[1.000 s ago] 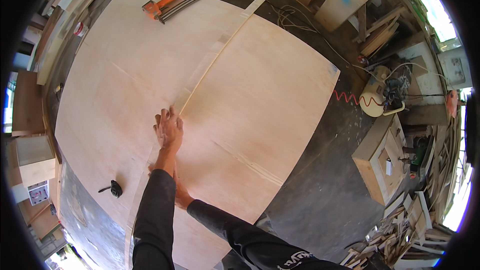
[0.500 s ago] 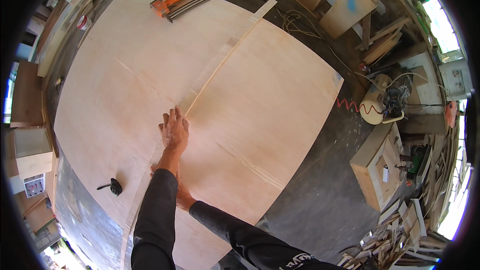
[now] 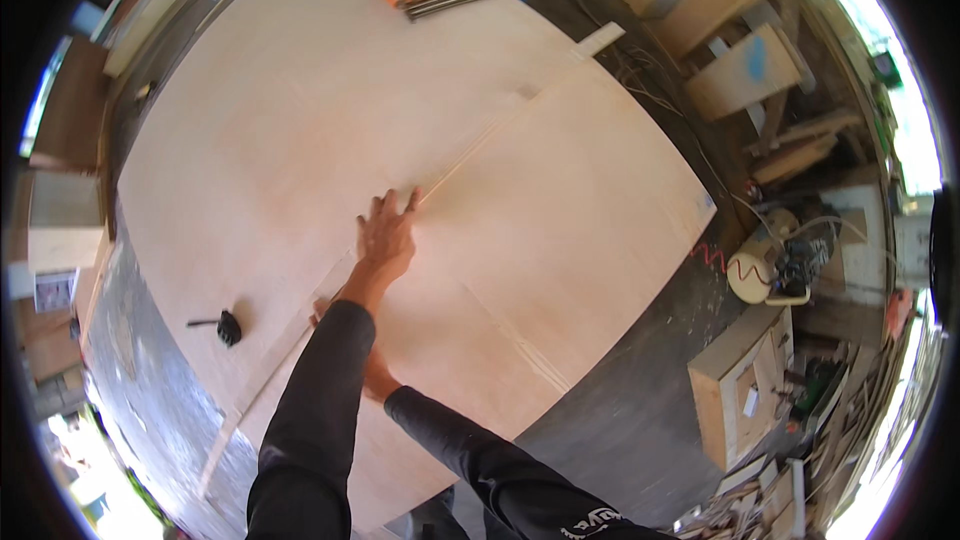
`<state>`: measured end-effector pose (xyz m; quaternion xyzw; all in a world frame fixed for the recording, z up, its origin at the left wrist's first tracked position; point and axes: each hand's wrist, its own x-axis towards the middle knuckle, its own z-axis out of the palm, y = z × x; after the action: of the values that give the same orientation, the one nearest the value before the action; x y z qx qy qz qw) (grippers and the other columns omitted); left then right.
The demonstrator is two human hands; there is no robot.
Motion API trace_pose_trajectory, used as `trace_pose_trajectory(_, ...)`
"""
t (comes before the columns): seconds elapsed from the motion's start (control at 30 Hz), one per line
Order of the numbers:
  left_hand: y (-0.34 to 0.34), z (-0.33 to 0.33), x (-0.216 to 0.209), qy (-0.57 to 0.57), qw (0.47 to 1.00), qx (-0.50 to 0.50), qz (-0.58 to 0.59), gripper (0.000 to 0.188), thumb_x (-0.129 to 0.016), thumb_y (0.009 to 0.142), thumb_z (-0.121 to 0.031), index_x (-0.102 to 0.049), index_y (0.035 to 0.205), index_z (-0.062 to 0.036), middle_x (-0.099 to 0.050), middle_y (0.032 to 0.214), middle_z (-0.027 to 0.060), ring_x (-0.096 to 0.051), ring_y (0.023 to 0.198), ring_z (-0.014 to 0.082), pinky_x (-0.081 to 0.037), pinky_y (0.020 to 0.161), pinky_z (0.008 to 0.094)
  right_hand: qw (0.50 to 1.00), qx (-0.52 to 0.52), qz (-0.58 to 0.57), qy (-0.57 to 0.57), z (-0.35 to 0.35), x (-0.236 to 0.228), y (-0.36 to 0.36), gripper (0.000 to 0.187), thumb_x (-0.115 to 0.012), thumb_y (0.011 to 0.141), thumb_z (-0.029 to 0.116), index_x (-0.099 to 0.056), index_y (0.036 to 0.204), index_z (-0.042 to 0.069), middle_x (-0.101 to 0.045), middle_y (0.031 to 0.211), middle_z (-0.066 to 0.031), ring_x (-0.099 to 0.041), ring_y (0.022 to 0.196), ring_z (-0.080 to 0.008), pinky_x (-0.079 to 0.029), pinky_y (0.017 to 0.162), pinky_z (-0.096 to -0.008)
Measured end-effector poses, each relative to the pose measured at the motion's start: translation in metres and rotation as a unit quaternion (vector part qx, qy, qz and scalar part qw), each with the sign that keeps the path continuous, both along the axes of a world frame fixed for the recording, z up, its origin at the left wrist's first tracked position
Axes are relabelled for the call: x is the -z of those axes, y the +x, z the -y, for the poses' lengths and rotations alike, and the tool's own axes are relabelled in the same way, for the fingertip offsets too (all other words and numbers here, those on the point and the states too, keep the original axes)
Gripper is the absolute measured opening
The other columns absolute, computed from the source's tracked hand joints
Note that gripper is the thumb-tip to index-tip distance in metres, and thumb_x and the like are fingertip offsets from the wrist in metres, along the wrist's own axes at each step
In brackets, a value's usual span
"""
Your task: The person uses a pneumatic nail gun to fasten a plywood sheet to a wooden frame, then uses a tape measure and a pencil to mark a line on another plywood sheet, using a wooden strip as a straightedge.
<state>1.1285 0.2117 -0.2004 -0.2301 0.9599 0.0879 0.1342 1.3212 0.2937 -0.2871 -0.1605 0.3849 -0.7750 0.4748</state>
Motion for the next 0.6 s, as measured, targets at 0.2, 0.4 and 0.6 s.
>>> trace_pose_trajectory(0.2,0.012,0.009,0.032,0.012,0.988,-0.051,-0.147,0.047,-0.045,0.096,-0.016,-0.048,0.143,-0.0162,-0.048,0.139,0.0199,-0.046,0.127,0.0397,-0.041,0.098,0.0636,0.958,-0.090,0.270,0.014,-0.050,0.018,0.005,0.041,-0.051,0.104,0.019,-0.044,0.141,0.003,-0.056,0.137,-0.0077,-0.053,0.125,-0.0205,-0.042,0.109,-0.0371)
trace_pose_trajectory(0.4,-0.005,-0.010,0.009,-0.030,0.998,-0.052,0.030,0.049,-0.049,0.097,-0.025,-0.048,0.145,-0.0207,-0.051,0.130,0.0118,-0.050,0.117,0.0351,-0.044,0.087,0.0587,0.804,-0.119,-0.539,0.219,-0.151,-0.043,-0.109,0.032,-0.060,0.091,0.016,-0.063,0.118,0.001,-0.064,0.122,-0.0165,-0.055,0.119,-0.0376,-0.041,0.104,-0.0472)
trace_pose_trajectory(0.6,-0.003,-0.017,0.005,-0.036,0.996,-0.064,-0.057,0.049,-0.048,0.098,-0.025,-0.049,0.147,-0.0241,-0.051,0.126,0.0097,-0.046,0.118,0.0334,-0.041,0.086,0.0555,0.681,0.025,-0.670,0.295,-0.150,-0.086,-0.238,0.026,-0.050,0.095,0.005,-0.059,0.119,-0.001,-0.061,0.121,-0.0198,-0.060,0.104,-0.0392,-0.047,0.090,-0.0480)
